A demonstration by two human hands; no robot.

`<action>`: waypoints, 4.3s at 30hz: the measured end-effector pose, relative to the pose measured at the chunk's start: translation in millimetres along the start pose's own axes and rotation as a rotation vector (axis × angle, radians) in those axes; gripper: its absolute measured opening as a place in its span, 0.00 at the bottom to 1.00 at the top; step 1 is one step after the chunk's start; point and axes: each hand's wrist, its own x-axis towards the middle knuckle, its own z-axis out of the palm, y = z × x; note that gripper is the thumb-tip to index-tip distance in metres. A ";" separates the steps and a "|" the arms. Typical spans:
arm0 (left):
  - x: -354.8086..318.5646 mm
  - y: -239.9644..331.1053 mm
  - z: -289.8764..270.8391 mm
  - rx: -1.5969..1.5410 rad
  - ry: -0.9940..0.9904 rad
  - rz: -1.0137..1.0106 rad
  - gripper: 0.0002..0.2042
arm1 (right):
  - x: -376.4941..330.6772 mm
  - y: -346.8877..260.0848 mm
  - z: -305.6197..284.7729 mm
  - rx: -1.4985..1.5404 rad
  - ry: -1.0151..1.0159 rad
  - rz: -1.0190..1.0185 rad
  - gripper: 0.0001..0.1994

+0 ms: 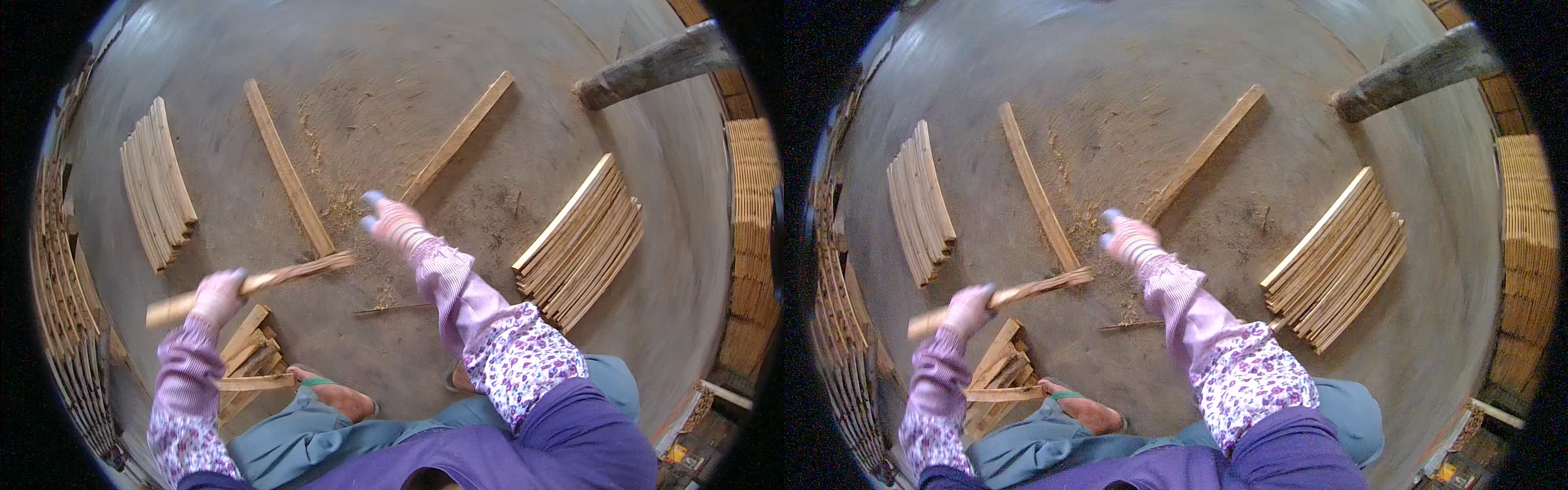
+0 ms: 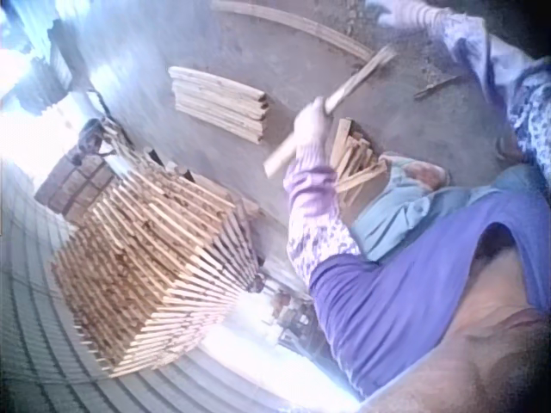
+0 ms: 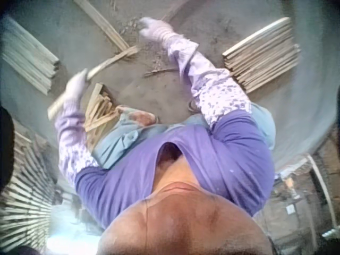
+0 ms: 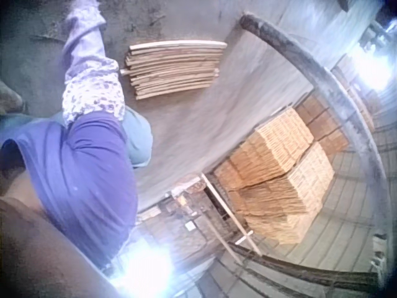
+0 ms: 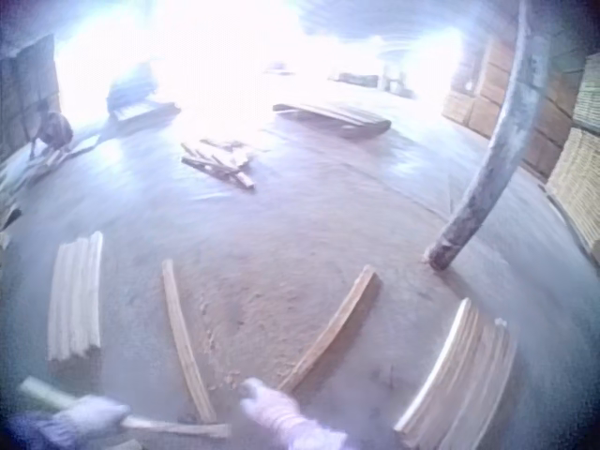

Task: The person sits on the floor and repeatedly picks up thin wooden planks, aligns them, and stacks them into a neat pile. The person then carries the stack to a larger pile of planks and places it on top.

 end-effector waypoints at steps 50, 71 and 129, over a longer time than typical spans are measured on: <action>146.7 -0.5 58.3 -0.871 0.628 -0.605 0.23 | -35.6 20.5 58.2 -0.696 -0.228 -0.709 0.15; 161.9 -193.5 19.3 -0.665 0.346 -0.937 0.33 | -64.0 -35.7 158.3 -0.687 -0.890 -0.545 0.10; -206.0 34.9 63.9 -2.498 1.068 -0.541 0.53 | -129.2 -350.9 98.2 0.638 -0.971 -0.287 0.59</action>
